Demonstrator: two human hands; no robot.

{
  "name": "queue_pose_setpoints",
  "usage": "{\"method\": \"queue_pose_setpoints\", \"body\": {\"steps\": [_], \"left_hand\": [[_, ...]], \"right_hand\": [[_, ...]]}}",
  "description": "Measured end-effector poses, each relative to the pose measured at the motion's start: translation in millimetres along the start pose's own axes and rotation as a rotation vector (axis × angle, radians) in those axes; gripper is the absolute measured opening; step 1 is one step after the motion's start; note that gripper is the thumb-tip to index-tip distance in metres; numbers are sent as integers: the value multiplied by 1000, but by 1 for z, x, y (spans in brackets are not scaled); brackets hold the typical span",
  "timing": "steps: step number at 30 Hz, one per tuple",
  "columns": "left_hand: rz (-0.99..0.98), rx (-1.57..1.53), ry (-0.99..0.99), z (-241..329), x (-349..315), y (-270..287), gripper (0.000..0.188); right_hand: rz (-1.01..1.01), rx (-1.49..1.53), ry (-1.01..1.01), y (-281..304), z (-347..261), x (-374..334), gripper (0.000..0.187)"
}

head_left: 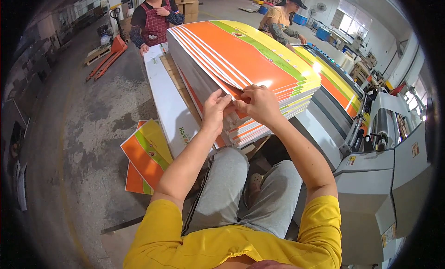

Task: The recorder is counting and inspecting a large stack of printed paper sheets in an industrial facility.

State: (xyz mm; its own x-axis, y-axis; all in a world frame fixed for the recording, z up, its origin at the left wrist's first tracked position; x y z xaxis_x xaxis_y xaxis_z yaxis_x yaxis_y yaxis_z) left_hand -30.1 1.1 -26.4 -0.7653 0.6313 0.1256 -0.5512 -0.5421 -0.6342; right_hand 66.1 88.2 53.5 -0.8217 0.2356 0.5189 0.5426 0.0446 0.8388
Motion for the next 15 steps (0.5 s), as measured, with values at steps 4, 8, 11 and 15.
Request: {"method": "queue_pose_setpoints", "body": {"steps": [4,8,11,15], "left_hand": [[-10,20,6,2,-3,-5,57],[-39,-29,2,-3,4,8,58],[-48,-63,5,-2,1,5,58],[-21,-37,20,3,-1,0,60]], "right_hand": [[-35,-12,-64,-4,1,2,26],[108,-246,12,-2,-9,6,25],[202,-304,103,5,-3,3,22],[407,-212,286,5,12,-11,23]]}}
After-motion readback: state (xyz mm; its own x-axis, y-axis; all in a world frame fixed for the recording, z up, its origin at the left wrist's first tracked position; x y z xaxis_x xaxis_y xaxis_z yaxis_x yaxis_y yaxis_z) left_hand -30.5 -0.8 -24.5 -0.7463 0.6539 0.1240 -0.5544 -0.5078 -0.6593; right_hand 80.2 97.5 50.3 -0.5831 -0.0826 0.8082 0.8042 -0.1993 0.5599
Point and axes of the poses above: each hand's wrist, its own x-axis towards the middle knuckle, its own y-axis out of the back of the hand, z = x × y, the point moved 2 cm from there along x, towards the middle knuckle, and after that the axes turned 2 degrees about -x, right-handed, at the moved point
